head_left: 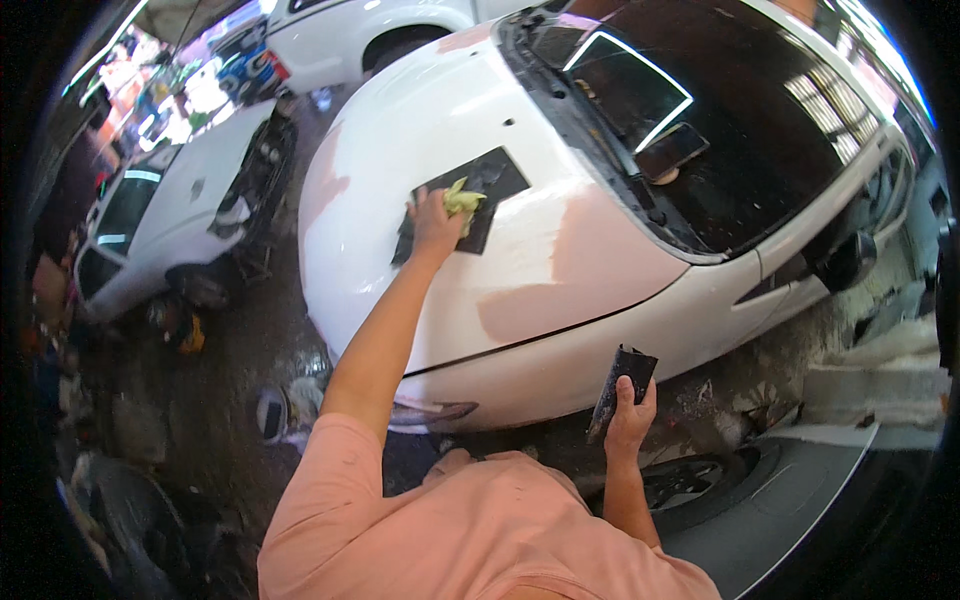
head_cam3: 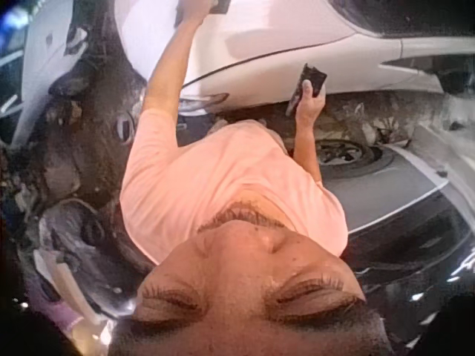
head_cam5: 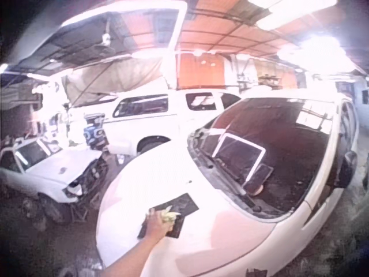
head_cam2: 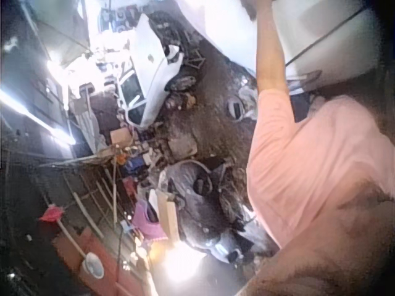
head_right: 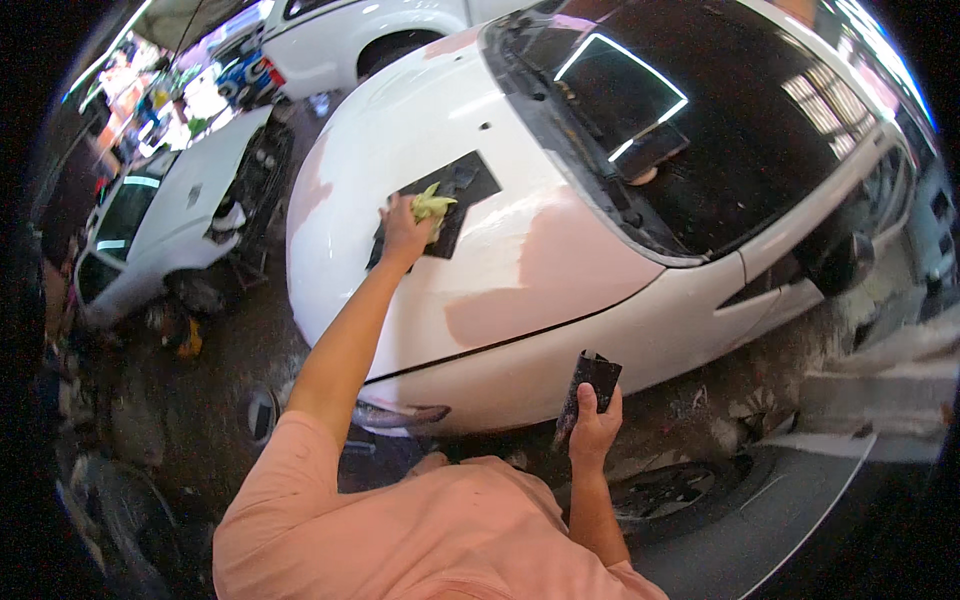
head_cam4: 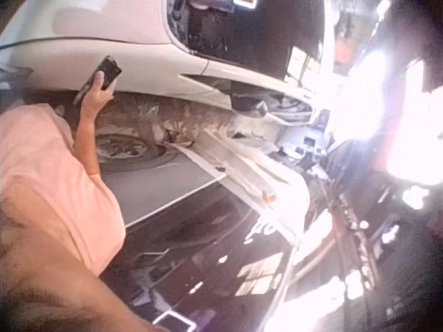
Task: The person sands the white hood of a car using a sanding block and water from a bucket, wiping the surface with a cloth.
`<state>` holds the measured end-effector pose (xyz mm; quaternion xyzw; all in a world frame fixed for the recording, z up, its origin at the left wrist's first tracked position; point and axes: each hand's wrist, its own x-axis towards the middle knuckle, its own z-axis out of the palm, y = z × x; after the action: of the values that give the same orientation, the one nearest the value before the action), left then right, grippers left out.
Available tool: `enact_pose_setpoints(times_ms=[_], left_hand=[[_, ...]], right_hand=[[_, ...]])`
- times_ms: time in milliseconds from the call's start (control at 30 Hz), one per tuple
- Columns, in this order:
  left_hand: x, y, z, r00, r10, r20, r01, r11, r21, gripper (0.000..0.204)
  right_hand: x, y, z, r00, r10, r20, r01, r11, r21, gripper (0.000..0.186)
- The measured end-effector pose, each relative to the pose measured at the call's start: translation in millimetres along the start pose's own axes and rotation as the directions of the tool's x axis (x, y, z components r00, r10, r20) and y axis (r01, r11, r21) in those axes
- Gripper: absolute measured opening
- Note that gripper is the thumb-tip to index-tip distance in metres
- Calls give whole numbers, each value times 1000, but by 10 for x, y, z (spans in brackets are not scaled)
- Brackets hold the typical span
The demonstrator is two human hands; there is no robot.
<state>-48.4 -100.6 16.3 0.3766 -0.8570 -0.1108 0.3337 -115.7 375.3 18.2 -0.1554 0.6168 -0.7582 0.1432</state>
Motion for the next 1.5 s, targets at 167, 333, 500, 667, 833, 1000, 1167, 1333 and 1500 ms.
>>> enact_pose_setpoints(times_ms=[167, 333, 500, 667, 833, 1000, 1167, 1333, 1500], left_hand=[[-250, 501, -557, 949, -160, -272, -33, 808, -589, 41], [-873, 238, -1759, 828, -410, -383, -149, 497, -855, 38], [-2111, -1115, -2561, 741, -658, -134, -191, -15, -981, 46], [-3745, -3039, -2918, 352, -931, 97, -79, -133, -988, 41], [-4816, -4838, -3130, 192, -980, 61, 627, 74, -776, 50], [-5005, -5926, -2611, 97, -960, 264, 989, 62, -137, 56], [-4981, -6035, -1887, 24, -950, 311, 921, 141, 362, 72], [-6026, -6919, -1432, 45, -868, 495, 796, 330, 507, 59], [-5539, -6456, -1815, 78, -852, 518, 831, 343, 438, 49]], right_hand=[[-12, 187, 113, 997, 23, 75, -25, 999, 29, 41], [-102, 263, 542, 979, 63, 194, -64, 998, -3, 41], [-227, 277, 1149, 946, 37, 322, -2, 994, -107, 44], [-568, 343, 2036, 916, 41, 400, 43, 979, -198, 43], [-1062, 400, 2734, 888, 155, 434, 37, 914, -403, 46], [-1520, 331, 3014, 921, 153, 358, 86, 816, -571, 52], [-1906, 268, 2658, 975, 140, 171, 43, 637, -769, 46], [-1860, 408, 2313, 973, 147, 179, 102, 423, -900, 58], [-2298, 621, 1635, 972, 190, -137, -149, 50, -988, 93]])
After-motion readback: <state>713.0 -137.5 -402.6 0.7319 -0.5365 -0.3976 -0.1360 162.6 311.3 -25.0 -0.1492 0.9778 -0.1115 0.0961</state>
